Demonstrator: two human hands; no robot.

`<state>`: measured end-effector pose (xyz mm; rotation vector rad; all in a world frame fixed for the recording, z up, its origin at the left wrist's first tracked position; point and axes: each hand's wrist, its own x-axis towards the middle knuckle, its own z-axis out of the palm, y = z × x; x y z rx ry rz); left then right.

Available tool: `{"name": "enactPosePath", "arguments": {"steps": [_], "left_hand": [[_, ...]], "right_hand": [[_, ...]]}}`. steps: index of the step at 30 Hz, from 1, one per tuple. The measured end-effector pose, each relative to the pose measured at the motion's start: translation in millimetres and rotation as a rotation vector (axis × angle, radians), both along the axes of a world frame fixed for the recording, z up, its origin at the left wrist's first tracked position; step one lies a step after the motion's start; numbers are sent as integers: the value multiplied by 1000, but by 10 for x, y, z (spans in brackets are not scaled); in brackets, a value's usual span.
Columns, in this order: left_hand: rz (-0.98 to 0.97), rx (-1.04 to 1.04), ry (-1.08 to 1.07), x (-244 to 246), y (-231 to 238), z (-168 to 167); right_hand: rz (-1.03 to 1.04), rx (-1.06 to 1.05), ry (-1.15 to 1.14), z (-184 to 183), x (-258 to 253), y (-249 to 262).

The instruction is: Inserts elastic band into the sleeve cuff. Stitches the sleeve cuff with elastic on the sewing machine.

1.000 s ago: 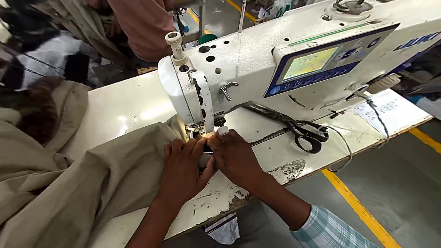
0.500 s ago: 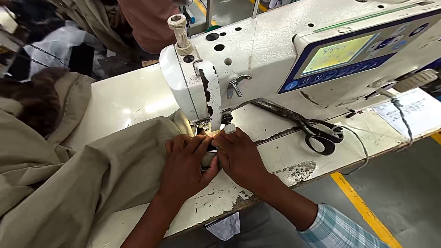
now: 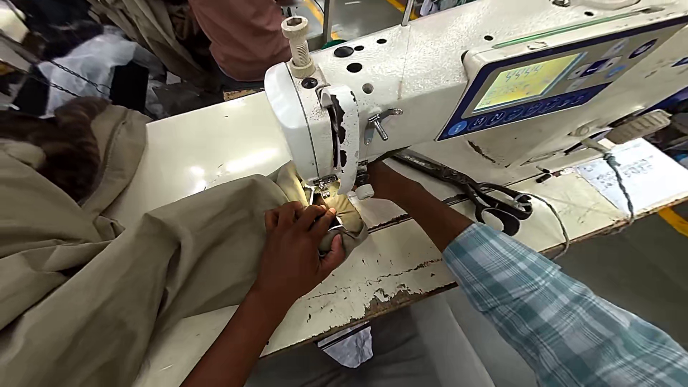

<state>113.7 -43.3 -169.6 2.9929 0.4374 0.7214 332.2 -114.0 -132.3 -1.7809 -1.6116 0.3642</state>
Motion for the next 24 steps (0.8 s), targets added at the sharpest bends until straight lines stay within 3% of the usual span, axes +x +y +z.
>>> {"name": "enactPosePath", "arguments": {"steps": [5,9,12,18,24], "left_hand": [[0,-2,24,4,1,2],[4,-12,18,8,11,-2],[-4,-9,26,8,52,2],[-122,-17,41,73,320,11],[-150,-2,46,66,373,22]], "right_hand": [[-40,41,-80,-157,-58,59],[-249,166,-202,-522,-234,156],[-333,62,-215,-532,-338,174],[-438,165,-339,-626,-352,165],[-493,163,-316,-597,-375,231]]}}
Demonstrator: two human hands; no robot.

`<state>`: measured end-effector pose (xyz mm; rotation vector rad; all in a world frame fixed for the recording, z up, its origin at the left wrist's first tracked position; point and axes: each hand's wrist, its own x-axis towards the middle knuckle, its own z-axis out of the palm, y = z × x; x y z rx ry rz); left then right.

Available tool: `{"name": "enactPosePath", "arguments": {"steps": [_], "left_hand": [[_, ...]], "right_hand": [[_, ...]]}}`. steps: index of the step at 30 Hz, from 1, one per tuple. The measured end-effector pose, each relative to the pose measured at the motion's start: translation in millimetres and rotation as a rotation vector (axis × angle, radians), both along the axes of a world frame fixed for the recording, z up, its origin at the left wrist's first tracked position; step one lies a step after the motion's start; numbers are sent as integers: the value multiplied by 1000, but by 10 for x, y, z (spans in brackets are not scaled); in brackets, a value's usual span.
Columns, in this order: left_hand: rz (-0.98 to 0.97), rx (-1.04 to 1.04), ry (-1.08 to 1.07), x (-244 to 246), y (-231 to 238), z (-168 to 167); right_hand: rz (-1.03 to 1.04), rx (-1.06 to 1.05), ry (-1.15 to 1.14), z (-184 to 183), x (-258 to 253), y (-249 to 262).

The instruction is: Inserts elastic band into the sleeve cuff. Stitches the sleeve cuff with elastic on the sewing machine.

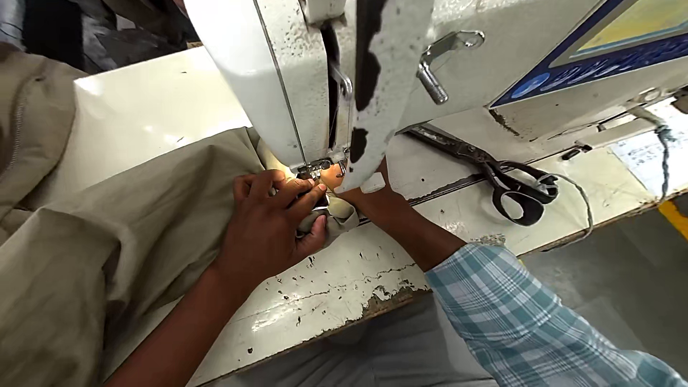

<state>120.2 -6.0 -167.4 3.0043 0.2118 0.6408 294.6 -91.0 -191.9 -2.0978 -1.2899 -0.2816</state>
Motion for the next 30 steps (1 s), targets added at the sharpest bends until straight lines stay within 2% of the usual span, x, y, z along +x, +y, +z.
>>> {"name": "enactPosePath", "arguments": {"steps": [11,13,16,18,21,30], "left_hand": [[-10,-8,16,-5,29,18],[-12,-3,13,1,17,23],[-18,14,-4,13,22,7],[-20,13,-8,13,22,-2],[-26,15,-6,23,21,3],[-37,56,-31,6,-6,-12]], "right_hand": [[-56,24,-46,0,-40,27],[-18,-10,57,125,12,-63],[32,-9,332,329,229,-271],[89,9,403,384,292,-414],[272,0,284,273,238,-565],[242,-67,41,258,86,-620]]}}
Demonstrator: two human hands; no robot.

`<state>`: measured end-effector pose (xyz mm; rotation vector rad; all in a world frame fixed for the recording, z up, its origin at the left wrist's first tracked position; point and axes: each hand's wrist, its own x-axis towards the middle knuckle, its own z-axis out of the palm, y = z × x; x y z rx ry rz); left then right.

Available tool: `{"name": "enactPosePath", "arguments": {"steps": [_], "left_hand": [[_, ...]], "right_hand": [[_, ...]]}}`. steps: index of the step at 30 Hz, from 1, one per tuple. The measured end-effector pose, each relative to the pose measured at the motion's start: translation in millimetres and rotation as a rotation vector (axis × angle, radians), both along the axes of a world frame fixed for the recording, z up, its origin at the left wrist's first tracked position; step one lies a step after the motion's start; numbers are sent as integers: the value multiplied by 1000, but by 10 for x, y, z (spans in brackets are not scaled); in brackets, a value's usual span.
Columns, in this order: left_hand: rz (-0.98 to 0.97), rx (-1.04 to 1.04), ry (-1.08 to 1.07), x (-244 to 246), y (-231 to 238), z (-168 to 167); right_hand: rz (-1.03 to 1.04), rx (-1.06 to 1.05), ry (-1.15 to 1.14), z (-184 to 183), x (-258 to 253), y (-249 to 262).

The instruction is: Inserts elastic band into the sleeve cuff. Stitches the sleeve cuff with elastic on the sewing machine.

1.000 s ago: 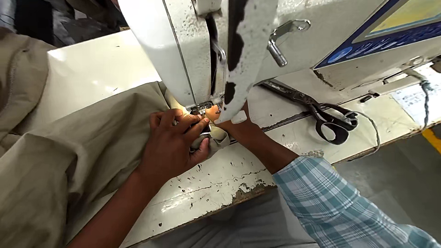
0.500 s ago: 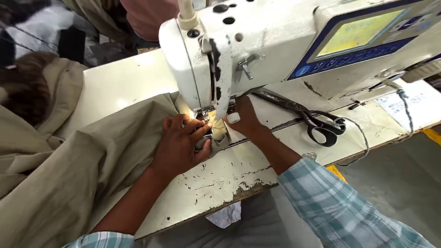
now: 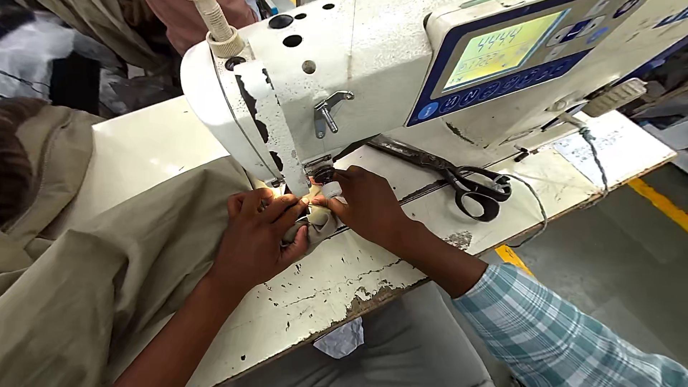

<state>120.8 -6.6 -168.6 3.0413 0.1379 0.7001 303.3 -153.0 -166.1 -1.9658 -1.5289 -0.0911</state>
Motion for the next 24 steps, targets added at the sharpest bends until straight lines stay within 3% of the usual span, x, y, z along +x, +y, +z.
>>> {"name": "enactPosePath", "arguments": {"steps": [17,24], "left_hand": [[-6,-21,-10,5,40,19],[-42,-19,-22,18,126,13]], "right_hand": [[81,-43,-142,43,-92,31],[9,-88,-152,75,-147,41]]}}
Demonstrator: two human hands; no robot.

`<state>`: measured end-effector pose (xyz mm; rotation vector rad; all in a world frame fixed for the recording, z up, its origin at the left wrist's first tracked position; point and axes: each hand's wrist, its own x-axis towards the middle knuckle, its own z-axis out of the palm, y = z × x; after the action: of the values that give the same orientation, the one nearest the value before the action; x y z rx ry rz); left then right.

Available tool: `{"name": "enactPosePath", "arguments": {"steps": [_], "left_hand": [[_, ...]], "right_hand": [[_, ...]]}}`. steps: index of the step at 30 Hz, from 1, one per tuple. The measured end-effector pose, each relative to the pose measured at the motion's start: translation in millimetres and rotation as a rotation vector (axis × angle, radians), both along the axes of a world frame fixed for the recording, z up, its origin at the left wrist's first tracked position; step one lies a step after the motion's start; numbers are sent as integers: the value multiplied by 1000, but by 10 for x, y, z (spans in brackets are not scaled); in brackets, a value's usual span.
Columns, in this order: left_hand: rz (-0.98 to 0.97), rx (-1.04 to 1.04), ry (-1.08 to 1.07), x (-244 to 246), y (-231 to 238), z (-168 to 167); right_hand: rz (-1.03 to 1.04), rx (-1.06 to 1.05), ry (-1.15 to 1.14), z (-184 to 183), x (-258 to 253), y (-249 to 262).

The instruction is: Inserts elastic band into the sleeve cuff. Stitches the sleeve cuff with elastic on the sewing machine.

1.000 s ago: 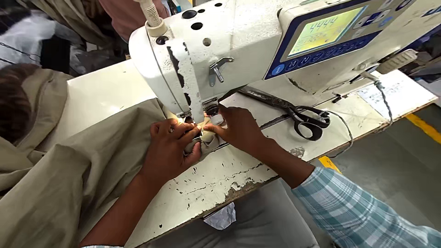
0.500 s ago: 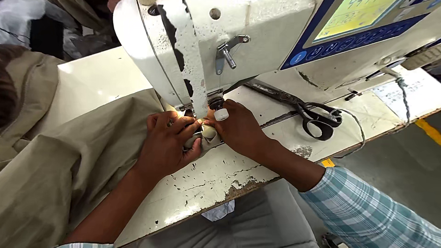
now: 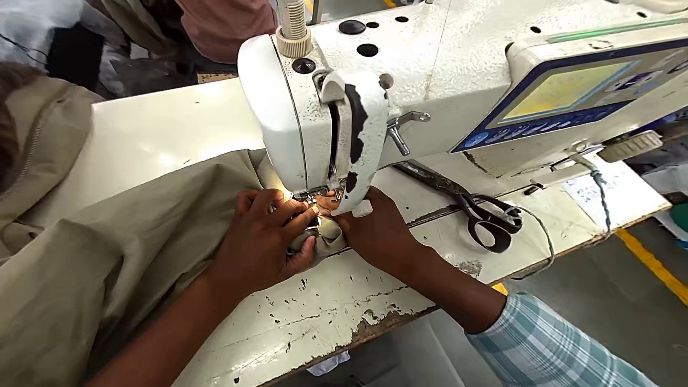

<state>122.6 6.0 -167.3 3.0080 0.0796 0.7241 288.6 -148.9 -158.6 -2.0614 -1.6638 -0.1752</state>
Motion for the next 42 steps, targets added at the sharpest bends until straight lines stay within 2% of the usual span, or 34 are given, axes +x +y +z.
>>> {"name": "enactPosePath", "arguments": {"steps": [19,23,25,28,34,36,38,40,42], "left_hand": [[-81,30,-26,60,142,-11],[-92,163,-176,-66,51,14],[-21,186,-190,-165,-49,83],[106,138,51,-201,-129,231],[102,140,413,-108,2,630],[57,150,428,-76,40,744],[28,138,339,-80,-100,819],[41,96,230,-110,-473,907],[91,177,110,-100,-854,916]], "right_hand": [[3,-19,27,-164,32,40],[-18,44,62,-228,17,20],[-25,83,134,-267,18,10],[-36,103,208,-304,46,26],[-20,148,244,-226,48,13],[-8,179,271,-214,44,-16],[60,259,373,-194,70,-113],[192,383,483,-157,95,-281],[332,356,509,-31,90,-427]]}}
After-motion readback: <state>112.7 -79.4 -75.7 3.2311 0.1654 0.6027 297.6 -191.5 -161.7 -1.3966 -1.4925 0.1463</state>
